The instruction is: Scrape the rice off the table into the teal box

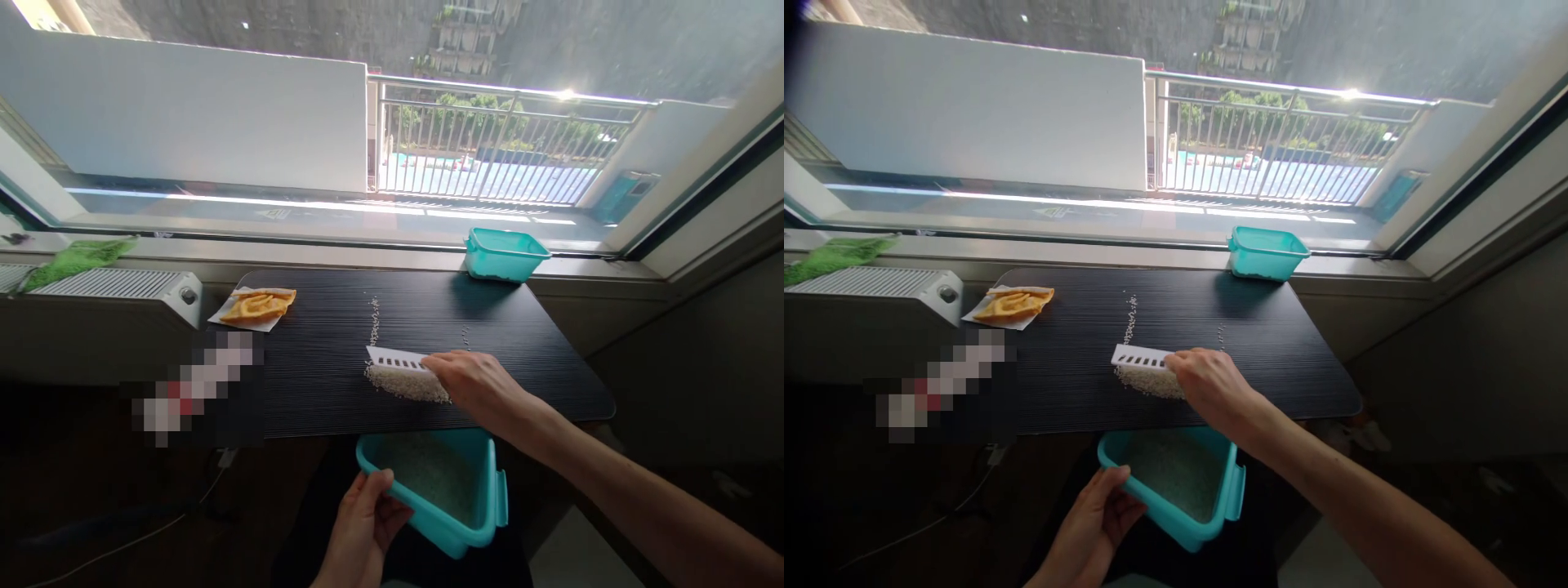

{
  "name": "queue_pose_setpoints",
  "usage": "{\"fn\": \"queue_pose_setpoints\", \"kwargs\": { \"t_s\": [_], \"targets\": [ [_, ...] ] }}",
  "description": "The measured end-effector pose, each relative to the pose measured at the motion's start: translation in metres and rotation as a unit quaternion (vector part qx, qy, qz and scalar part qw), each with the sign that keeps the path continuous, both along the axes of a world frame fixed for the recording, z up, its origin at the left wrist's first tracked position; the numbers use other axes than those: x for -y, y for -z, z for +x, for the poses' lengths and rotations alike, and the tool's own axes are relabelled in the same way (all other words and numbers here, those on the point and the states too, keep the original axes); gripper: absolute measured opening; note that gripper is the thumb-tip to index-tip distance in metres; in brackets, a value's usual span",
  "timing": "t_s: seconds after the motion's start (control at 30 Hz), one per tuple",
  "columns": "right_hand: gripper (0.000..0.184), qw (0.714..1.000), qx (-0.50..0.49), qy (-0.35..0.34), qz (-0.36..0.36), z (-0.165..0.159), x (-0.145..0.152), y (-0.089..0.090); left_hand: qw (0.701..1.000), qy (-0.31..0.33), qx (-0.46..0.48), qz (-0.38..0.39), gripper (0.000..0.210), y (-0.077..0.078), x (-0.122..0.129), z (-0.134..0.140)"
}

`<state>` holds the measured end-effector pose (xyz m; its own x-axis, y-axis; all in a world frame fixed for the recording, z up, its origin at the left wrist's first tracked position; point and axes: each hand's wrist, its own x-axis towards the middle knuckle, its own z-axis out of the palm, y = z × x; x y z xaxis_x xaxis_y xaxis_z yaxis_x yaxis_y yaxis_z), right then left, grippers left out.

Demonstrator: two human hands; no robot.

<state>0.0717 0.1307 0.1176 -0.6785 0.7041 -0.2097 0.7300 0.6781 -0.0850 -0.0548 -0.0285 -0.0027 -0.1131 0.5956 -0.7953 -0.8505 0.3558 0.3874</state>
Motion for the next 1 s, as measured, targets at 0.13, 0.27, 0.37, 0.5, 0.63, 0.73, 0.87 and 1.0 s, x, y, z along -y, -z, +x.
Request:
{"fn": "queue_pose_setpoints", "kwargs": {
  "t_s": [0.13, 0.27, 0.37, 0.5, 0.63, 0.73, 0.87, 1.0],
  "targets": [
    [0.036, 0.997, 0.017, 0.012, 0.07, -0.042, -0.075, -0.009, 1.0, 0.003, 0.011, 0.007, 0.02, 0.004, 0.002, -0.004],
    [0.043, 0.994, 0.034, 0.016, 0.099, -0.088, -0.141, -0.004, 1.0, -0.006, 0.012, -0.013, 0.023, 0.01, 0.001, -0.007],
    [0.041, 0.995, 0.04, -0.011, 0.096, -0.105, -0.151, 0.006, 0.999, -0.019, 0.005, -0.031, 0.024, 0.013, 0.002, -0.009],
    [0.035, 0.994, 0.047, -0.063, 0.078, -0.088, -0.117, 0.022, 0.999, -0.023, -0.001, -0.024, 0.023, 0.013, 0.003, -0.01],
    [0.031, 0.993, 0.03, -0.1, 0.047, -0.044, -0.063, 0.029, 1.0, -0.009, -0.003, -0.007, 0.02, 0.01, 0.001, -0.007],
    [0.026, 0.995, 0.006, -0.103, 0.011, -0.018, -0.028, 0.026, 1.0, -0.001, -0.008, -0.008, 0.02, 0.008, -0.002, -0.004],
    [0.025, 0.997, -0.022, -0.072, -0.008, 0.003, -0.019, 0.017, 1.0, 0.01, -0.018, -0.022, 0.019, 0.003, -0.003, 0.0],
    [0.035, 0.996, 0.011, 0.061, 0.057, 0.027, -0.068, 0.008, 0.999, 0.013, -0.029, -0.032, 0.019, 0.004, -0.002, 0.004]
  ]
}}
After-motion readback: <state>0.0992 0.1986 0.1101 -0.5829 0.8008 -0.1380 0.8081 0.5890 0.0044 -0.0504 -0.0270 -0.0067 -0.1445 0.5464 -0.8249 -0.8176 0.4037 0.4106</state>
